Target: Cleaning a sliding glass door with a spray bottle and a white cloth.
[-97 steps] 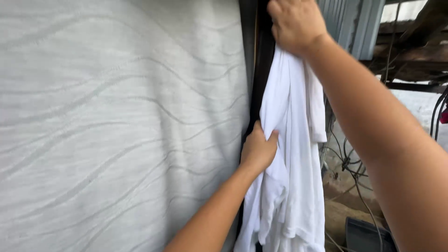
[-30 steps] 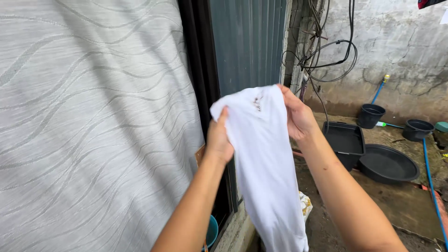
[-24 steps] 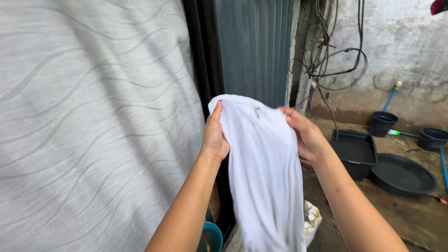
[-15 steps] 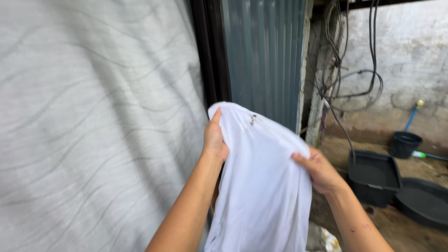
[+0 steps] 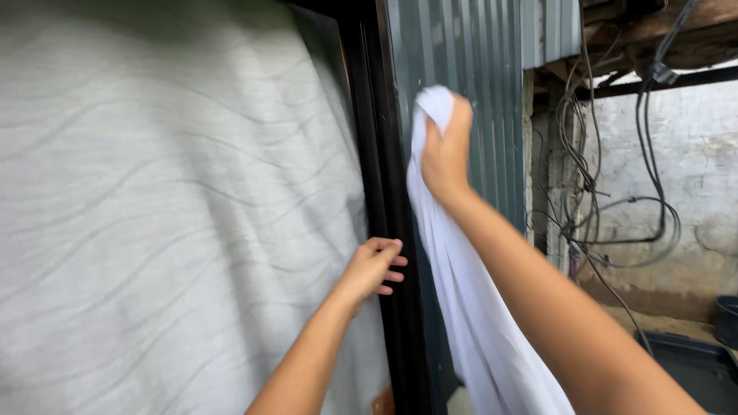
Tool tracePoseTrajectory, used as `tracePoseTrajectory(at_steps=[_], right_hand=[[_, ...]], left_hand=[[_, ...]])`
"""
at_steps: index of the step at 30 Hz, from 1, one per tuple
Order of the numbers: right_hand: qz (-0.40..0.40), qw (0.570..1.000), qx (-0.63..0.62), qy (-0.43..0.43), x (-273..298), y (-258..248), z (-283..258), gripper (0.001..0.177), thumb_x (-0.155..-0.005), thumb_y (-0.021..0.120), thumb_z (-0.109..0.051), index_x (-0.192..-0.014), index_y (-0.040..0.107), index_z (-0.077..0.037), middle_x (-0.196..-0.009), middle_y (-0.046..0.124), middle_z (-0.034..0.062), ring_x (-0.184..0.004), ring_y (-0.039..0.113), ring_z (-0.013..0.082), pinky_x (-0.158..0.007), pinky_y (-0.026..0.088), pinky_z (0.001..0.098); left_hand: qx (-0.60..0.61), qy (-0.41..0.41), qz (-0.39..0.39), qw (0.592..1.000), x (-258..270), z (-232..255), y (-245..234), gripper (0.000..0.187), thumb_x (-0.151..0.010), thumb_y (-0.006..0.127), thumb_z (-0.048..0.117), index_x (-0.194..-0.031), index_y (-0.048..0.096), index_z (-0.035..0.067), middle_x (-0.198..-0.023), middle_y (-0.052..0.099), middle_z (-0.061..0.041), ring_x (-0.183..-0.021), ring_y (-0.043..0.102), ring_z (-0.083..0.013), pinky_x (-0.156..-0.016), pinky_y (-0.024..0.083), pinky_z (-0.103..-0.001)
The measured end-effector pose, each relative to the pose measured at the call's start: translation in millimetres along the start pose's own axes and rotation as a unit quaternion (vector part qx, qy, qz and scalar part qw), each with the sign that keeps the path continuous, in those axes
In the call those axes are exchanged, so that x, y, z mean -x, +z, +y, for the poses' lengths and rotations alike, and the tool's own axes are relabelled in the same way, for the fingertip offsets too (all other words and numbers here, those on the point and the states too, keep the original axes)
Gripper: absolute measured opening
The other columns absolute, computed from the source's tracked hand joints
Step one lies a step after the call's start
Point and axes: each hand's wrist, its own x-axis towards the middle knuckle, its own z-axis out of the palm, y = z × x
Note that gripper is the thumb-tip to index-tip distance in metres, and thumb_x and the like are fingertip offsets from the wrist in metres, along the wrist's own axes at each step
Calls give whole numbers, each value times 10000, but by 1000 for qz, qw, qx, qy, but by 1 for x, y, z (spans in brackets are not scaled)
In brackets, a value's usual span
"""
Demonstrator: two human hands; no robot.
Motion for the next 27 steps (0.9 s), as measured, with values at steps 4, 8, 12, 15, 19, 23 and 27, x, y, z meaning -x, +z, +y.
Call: tracePoseTrajectory(at_steps=[4,8,12,15,19,23,27], right_hand=[[-31,994,44,-94,-102,73,13,280,-993,590,-1,-1272,575,16,-1252,560,190,-1176,578,388,-1015,480,414],[-17,981,102,-167,-133,136,63,223,-980,654,0,-1197,602,12,-1286,570,165,-1201,536,386,-1028,485,443],[30,961,220,-163,-53,107,6,493,-870,530,135,-1340,597,4,-1361,564,158,-1162,532,383,-956,490,440],[11,937,299,-179,11,82,4,443,-898,568,91,-1339,548,58,-1401,533,225,-1224,534,407,-1022,472,482],[-4,933,341,-119,88,52,-7,445,-887,611,50,-1329,557,59,-1369,550,258,-1228,563,422,-987,476,493],[-22,934,337,-111,147,25,-13,504,-816,655,16,-1307,553,64,-1335,553,271,-1180,578,434,-969,489,491],[-50,933,349,-69,214,3,-6,454,-842,622,89,-1291,566,51,-1312,569,253,-1117,595,415,-932,495,470]], left_hand=[[12,33,42,999,-2,40,-29,450,-965,540,444,-1267,628,123,-1101,756,-48,-858,714,-157,-676,575,-329],[35,86,93,991,-35,58,-56,401,-980,542,408,-1203,657,95,-1037,768,-57,-804,708,-153,-647,568,-320],[83,119,118,982,-50,59,-52,373,-978,545,379,-1172,661,83,-998,765,-68,-767,701,-153,-618,560,-316],[113,126,135,976,-55,50,-36,347,-977,547,362,-1162,650,87,-968,759,-61,-742,701,-143,-593,556,-303],[60,151,182,970,-56,18,-17,334,-985,577,338,-1105,677,43,-853,744,-85,-653,679,-151,-524,517,-299],[29,129,182,974,-40,-12,-14,316,-979,575,315,-1090,680,38,-825,745,-69,-626,676,-139,-491,502,-295],[38,89,172,980,-16,-29,-16,305,-977,550,306,-1119,672,65,-880,765,-41,-671,691,-118,-519,518,-277]])
